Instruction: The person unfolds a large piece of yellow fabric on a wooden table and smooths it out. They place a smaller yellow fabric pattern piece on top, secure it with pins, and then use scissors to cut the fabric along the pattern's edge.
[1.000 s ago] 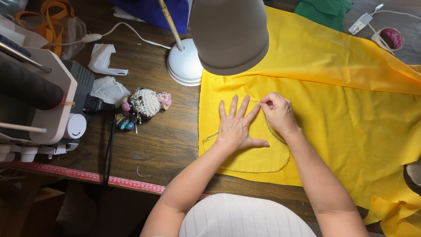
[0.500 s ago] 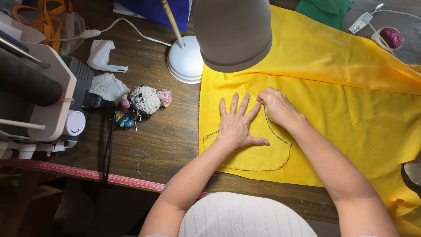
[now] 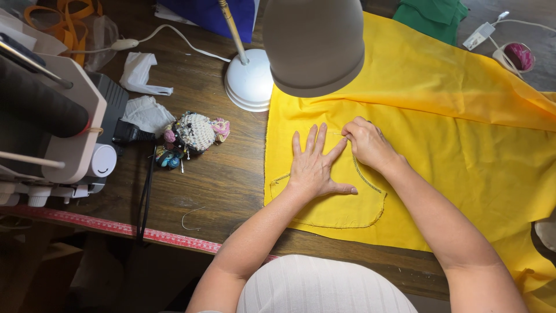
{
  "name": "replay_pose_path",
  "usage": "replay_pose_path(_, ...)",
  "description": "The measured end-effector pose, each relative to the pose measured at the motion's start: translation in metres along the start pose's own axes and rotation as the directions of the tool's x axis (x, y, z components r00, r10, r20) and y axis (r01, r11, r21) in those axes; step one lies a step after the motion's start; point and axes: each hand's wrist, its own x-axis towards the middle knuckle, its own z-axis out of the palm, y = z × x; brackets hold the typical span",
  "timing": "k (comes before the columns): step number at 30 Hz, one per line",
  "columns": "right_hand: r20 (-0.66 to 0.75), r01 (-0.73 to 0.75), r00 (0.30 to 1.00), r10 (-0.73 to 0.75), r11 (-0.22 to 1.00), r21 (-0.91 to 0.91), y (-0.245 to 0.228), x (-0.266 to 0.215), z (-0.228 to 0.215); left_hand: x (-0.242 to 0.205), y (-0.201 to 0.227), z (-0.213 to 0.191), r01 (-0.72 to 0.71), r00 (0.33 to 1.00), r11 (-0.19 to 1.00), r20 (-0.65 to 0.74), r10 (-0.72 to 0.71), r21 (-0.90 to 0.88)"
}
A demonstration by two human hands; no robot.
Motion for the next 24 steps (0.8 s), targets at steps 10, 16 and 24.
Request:
replay_pose_path(10,-0.038,-0.002,0.999,0.003,1.0,0.015,0.006,0.001,0.012,0.0,0.001,0.001,0.008,1.0,1.0,-0.008,-0.008,-0.001)
replay_pose_path(16,-0.022,0.003,1.0,-0.002,0.999,0.032,-0.001,0.009,0.012,0.0,0.0,0.002,0.003,1.0,1.0,-0.025,-0.002,0.015)
replay_pose_path(24,-0.038,-0.076,0.996,0.083,0.984,0.159,0.005,0.009,0.019,0.002,-0.005,0.017,-0.01,0.99,0.998,-0.14,0.001,-0.063)
